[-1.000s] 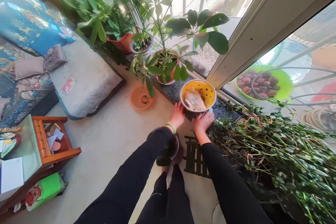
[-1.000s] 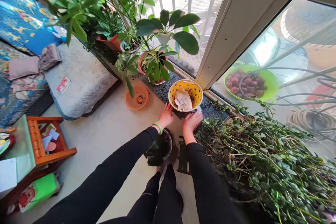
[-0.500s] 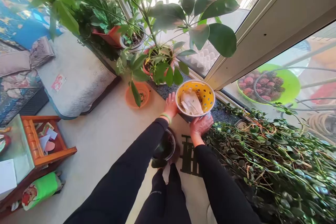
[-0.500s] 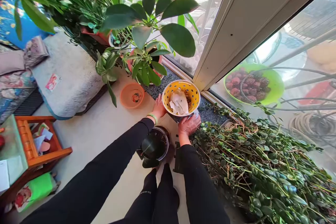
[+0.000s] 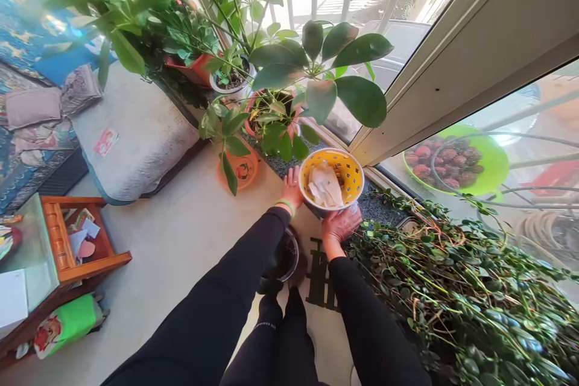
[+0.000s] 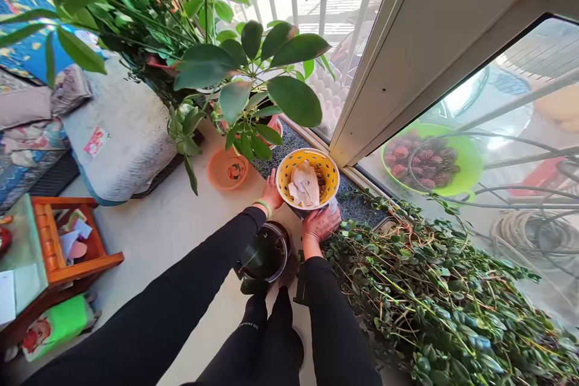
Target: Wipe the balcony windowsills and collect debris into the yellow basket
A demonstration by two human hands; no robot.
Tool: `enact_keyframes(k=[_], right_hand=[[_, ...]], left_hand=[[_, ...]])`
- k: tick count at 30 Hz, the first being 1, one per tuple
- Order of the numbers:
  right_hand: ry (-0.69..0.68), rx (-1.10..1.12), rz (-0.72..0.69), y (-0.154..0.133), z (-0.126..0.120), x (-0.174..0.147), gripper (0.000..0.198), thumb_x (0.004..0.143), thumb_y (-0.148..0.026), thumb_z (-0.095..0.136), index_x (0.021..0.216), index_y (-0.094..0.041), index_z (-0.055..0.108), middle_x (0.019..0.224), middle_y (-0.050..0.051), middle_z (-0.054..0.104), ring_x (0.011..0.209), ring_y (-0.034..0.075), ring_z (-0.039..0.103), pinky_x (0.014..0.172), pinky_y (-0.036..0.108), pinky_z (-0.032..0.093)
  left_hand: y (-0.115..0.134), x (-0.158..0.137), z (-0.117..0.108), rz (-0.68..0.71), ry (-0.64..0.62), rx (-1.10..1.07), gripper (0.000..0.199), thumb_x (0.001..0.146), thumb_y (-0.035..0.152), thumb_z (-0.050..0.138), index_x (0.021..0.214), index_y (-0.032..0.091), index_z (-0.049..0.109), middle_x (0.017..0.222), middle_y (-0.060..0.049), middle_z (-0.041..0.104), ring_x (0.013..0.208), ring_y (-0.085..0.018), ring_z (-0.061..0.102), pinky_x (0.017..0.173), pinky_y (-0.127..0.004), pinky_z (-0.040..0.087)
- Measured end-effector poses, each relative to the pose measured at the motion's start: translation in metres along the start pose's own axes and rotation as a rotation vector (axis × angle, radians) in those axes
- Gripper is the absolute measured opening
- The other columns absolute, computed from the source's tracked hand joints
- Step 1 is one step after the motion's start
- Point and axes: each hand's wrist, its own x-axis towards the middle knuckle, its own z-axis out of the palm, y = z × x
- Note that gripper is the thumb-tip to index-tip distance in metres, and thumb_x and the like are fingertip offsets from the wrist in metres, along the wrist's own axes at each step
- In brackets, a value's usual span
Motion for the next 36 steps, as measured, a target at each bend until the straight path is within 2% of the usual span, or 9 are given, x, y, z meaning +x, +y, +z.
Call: enact_keyframes(k=[14,23,28,36], right_hand=[[-0.036,0.001,0.030,-0.0047,-0.0047,0.0017,0.038,0.093,-0.035,0.044,0.123,-0.015,0.059,0.139,0.025,0.048,0.128,0.041,0.045,0.105,0.061,0.037],[-0.082,0.008,0.053,-0.0047,-0.0043,0.0016,0.043,0.094,-0.037,0.041,0.127,-0.012,0.056,0.142,0.026,0.045,0.131,0.040,0.041,0.108,0.061,0.033],[-0.057,-0.005,0.042,-0.0034,-0.0020,0.0010,0.041,0.094,-0.035,0.042,0.124,-0.013,0.058,0.141,0.025,0.046,0.129,0.040,0.043,0.107,0.061,0.035],[-0.055,-0.002,0.023,-0.0037,-0.0016,0.0005,0.039,0.094,-0.034,0.044,0.126,-0.014,0.057,0.141,0.025,0.046,0.129,0.039,0.043,0.106,0.061,0.036]], left_hand=[[-0.0043,0.0028,0.0074,0.011,-0.004,0.095,0.077,0.087,0.019,0.051,0.161,0.015,0.027,0.171,-0.006,0.007,0.157,-0.032,-0.005,0.128,-0.047,0.003],[-0.0025,0.0007,0.0049,0.003,0.007,0.028,0.078,0.087,0.020,0.048,0.161,0.014,0.024,0.171,-0.006,0.006,0.157,-0.030,-0.006,0.128,-0.044,0.001],[-0.0038,0.0016,0.0060,0.006,0.018,-0.007,0.079,0.086,0.017,0.048,0.161,0.017,0.025,0.171,-0.005,0.007,0.157,-0.029,-0.007,0.128,-0.044,0.001],[-0.0063,0.0048,0.0083,0.003,0.010,0.094,0.074,0.091,0.021,0.048,0.161,0.012,0.026,0.171,-0.009,0.008,0.157,-0.032,-0.004,0.128,-0.044,0.004]])
